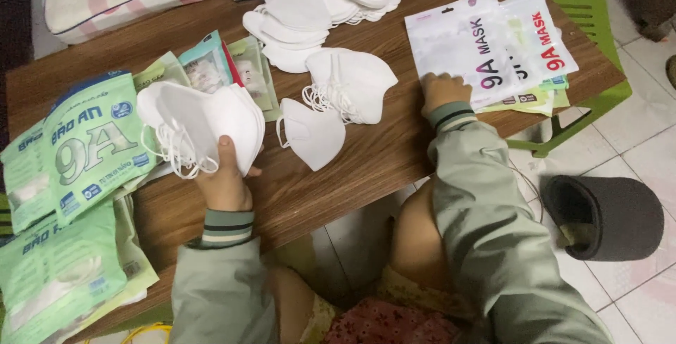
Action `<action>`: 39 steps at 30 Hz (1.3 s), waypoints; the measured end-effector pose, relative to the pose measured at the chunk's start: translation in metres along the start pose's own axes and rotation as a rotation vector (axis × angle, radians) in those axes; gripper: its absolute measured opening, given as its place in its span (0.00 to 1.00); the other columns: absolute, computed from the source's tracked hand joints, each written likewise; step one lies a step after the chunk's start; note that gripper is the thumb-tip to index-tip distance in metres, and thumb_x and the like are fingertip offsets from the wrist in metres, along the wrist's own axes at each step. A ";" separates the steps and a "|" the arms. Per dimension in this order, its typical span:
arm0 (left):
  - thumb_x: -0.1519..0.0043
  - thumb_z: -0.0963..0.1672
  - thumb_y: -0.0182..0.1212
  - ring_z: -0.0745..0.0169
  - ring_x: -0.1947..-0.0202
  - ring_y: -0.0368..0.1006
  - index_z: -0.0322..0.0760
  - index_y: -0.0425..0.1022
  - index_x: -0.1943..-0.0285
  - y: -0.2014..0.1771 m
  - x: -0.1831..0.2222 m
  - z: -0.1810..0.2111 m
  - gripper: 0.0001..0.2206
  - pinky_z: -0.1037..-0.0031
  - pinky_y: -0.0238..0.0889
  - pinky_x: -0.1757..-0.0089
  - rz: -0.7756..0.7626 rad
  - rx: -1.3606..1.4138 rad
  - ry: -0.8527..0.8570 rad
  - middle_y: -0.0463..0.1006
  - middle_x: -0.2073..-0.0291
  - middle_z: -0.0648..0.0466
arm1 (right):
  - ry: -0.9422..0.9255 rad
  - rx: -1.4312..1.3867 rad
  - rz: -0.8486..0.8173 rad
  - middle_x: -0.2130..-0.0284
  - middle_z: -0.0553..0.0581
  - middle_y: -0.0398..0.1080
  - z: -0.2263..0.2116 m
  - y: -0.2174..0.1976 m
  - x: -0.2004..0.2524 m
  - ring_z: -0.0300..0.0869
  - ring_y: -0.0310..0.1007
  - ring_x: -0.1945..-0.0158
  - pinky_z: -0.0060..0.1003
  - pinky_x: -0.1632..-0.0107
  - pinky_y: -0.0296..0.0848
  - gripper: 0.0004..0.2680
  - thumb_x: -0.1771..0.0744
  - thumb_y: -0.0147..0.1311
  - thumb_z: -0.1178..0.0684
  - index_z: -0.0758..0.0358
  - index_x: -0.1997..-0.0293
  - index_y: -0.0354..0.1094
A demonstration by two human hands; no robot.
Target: A person is manually picking up face masks from a pile and placing them into plastic packaging bags on a table.
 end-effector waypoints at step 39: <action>0.29 0.49 0.56 0.48 0.71 0.80 0.23 0.65 0.42 -0.009 0.062 0.053 0.20 0.69 0.74 0.79 -0.089 -0.308 0.249 0.77 0.69 0.41 | -1.030 -0.470 0.479 0.35 0.56 0.63 -0.160 0.034 0.058 0.58 0.57 0.31 0.55 0.33 0.58 0.13 0.36 0.56 0.60 0.44 0.52 0.78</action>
Point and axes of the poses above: each hand's wrist, its own x-axis away from the middle knuckle, its own y-axis out of the palm, z = x × y, the point moved 2 cm from there along -x, towards the middle knuckle
